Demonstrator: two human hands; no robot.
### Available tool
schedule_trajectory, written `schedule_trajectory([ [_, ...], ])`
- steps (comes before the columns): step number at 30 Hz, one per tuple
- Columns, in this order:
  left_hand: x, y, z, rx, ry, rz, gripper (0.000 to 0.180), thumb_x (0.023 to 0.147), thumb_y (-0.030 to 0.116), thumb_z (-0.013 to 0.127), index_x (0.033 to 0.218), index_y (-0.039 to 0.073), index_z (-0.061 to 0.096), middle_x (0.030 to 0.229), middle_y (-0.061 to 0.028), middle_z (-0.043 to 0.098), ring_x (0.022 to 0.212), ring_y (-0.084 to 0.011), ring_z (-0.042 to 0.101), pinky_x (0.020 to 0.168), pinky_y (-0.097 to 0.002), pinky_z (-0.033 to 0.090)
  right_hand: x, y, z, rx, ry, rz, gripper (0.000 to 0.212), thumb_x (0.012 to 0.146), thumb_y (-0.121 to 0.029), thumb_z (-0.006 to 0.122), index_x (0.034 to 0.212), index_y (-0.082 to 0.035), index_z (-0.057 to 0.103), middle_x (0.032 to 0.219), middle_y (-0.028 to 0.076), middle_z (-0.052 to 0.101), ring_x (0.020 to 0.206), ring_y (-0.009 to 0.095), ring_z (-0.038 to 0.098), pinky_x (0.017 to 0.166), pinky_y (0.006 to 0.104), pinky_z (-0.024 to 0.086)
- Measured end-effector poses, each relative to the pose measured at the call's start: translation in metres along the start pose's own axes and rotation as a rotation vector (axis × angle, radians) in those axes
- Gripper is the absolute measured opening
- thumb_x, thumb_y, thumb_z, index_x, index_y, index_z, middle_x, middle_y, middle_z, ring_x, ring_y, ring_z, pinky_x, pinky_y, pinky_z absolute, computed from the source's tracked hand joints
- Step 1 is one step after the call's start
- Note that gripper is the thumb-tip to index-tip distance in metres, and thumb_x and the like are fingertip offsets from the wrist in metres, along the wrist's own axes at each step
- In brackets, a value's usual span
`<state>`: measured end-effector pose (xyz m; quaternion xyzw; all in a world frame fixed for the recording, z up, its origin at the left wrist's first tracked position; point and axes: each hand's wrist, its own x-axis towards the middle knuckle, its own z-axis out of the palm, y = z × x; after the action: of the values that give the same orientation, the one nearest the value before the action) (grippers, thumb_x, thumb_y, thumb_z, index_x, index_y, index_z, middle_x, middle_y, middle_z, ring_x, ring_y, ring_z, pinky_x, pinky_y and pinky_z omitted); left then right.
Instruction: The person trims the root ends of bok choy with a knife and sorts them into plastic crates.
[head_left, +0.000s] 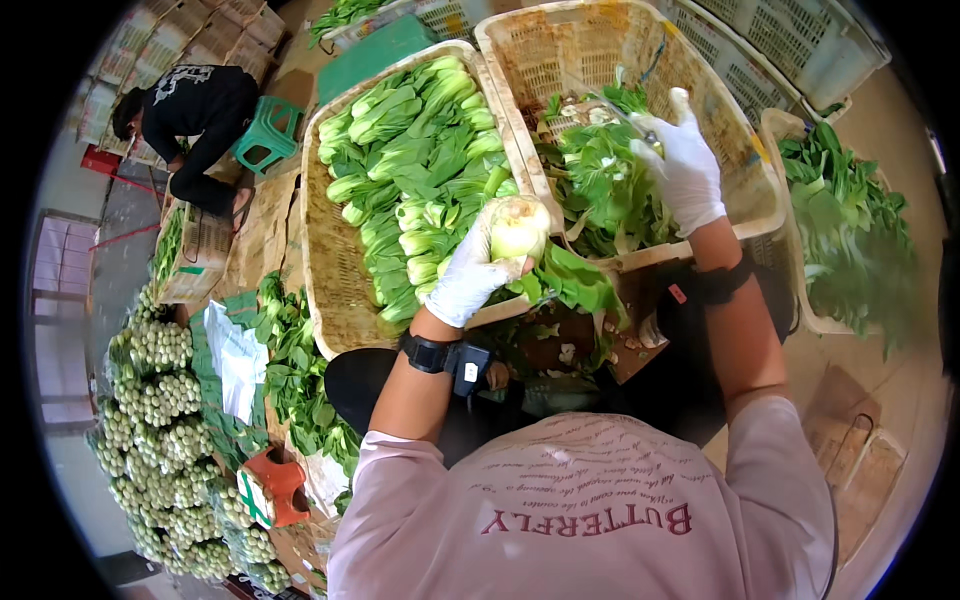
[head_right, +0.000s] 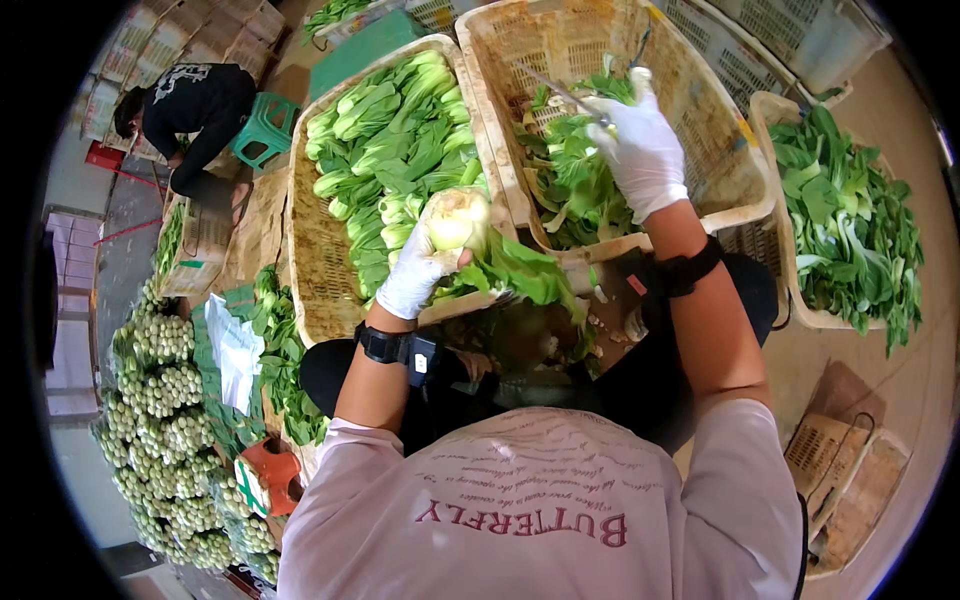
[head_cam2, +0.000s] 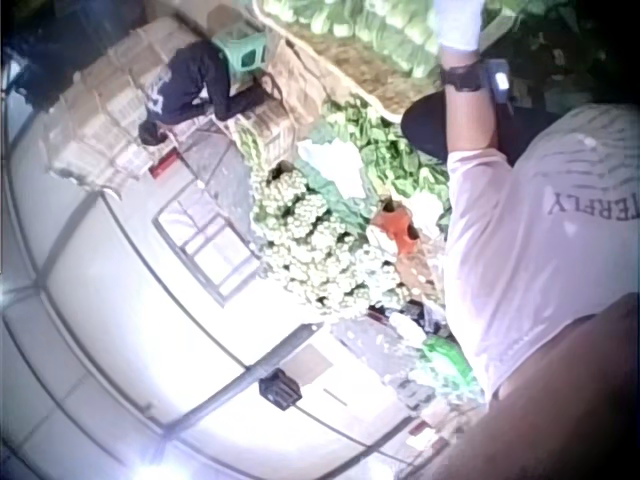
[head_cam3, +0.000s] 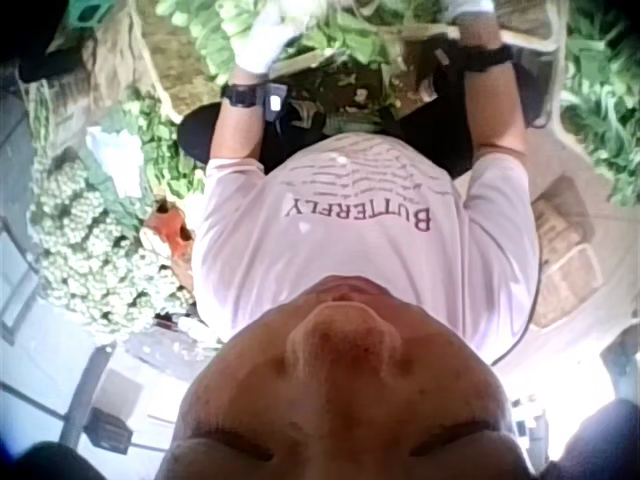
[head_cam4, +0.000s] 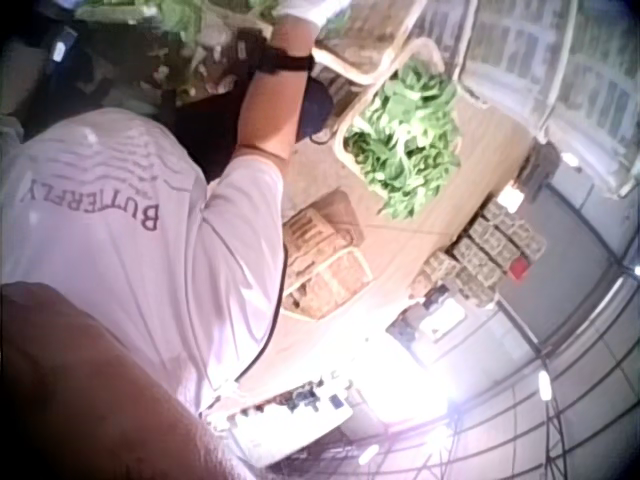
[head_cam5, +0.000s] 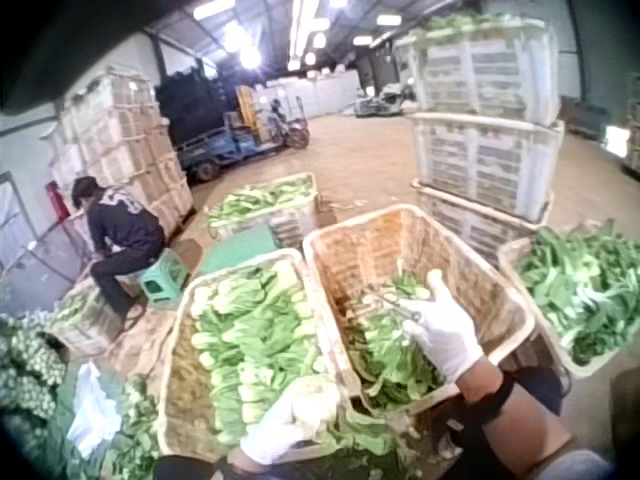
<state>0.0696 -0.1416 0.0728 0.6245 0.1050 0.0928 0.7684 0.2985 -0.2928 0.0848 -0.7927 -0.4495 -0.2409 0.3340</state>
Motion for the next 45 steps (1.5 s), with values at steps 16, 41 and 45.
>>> schedule_trajectory([
  [16, 0.008, 0.003, 0.031, 0.66, 0.217, 0.274, 0.046, 0.065, 0.022, 0.08, 0.102, 0.004, 0.058, 0.094, -0.0084, 0.064, 0.083, -0.0195, 0.061, 0.077, -0.0307, 0.049, -0.047, -0.07, -0.017, 0.132, -0.348, -0.202, 0.016, 0.066, -0.02, 0.069, 0.075, -0.012, 0.059, 0.066, 0.005, 0.054, 0.059, 0.025, 0.058, 0.049, 0.0345, 0.046],
  [41, 0.018, -0.012, 0.02, -0.243, 0.149, -0.102, 0.053, 0.073, -0.001, 0.073, 0.116, 0.005, 0.042, 0.109, -0.0056, 0.054, 0.098, -0.0141, 0.055, 0.086, -0.026, 0.046, -0.02, -0.061, -0.005, 0.818, -0.615, 0.193, 0.041, 0.075, -0.032, 0.07, 0.102, -0.003, 0.06, 0.077, 0.009, 0.055, 0.073, 0.021, 0.054, 0.068, 0.031, 0.043],
  [45, 0.016, -0.004, 0.016, -0.125, 0.083, -0.176, 0.048, 0.074, 0.005, 0.073, 0.114, 0.006, 0.045, 0.11, -0.0037, 0.053, 0.101, -0.0126, 0.05, 0.088, -0.0263, 0.041, -0.013, -0.057, -0.009, 0.744, -0.723, 0.195, 0.034, 0.074, -0.026, 0.071, 0.095, -0.002, 0.059, 0.072, 0.008, 0.052, 0.071, 0.019, 0.055, 0.066, 0.0289, 0.044],
])
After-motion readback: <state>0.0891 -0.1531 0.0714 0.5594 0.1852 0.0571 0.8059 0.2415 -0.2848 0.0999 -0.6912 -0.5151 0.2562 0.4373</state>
